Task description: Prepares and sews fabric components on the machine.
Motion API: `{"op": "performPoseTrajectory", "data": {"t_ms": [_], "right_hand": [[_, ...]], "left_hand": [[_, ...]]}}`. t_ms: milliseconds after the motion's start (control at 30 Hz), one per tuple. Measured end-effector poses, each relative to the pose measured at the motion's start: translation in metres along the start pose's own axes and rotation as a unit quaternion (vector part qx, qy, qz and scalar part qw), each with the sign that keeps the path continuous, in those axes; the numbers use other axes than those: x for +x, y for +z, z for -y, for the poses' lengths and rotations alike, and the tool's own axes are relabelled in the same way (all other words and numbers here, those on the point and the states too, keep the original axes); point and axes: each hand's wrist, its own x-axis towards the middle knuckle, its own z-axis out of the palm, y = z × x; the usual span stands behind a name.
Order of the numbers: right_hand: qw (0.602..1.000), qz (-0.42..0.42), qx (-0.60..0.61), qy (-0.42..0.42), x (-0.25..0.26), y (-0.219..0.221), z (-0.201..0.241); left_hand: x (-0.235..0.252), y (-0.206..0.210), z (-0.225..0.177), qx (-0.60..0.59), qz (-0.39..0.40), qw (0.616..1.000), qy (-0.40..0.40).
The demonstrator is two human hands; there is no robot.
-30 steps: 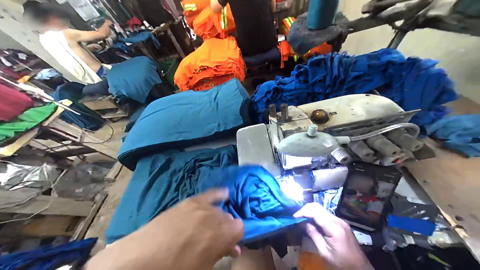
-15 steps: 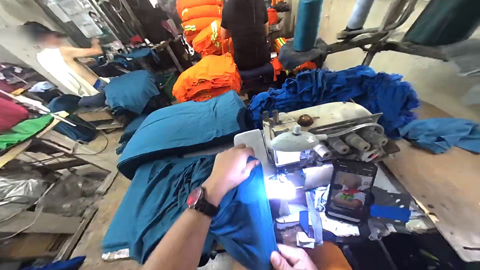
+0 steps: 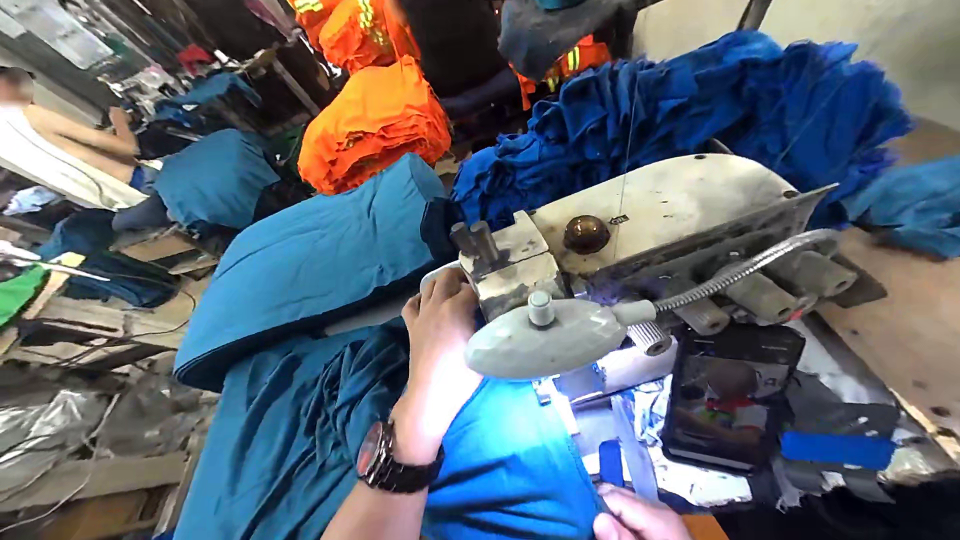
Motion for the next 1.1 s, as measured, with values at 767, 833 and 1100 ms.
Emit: {"op": "performPoseTrajectory", "data": {"t_ms": [767, 833, 1100], "right_hand": [[0.997, 0.040, -0.048, 0.050, -0.003, -0.006, -0.002], [0.997, 0.026, -0.060, 0.045, -0.002, -0.003, -0.004], [0.998, -0.037, -0.039, 0.035, -0.003, 0.008, -0.001]], "left_hand": [[-0.104, -0.069, 0.055, 0.055, -0.123, 0.988, -0.071], [-0.097, -0.055, 0.015, 0.047, -0.140, 0.989, -0.025], [-0.082, 0.024, -0.024, -0.006, -0.109, 0.992, 0.067]]}}
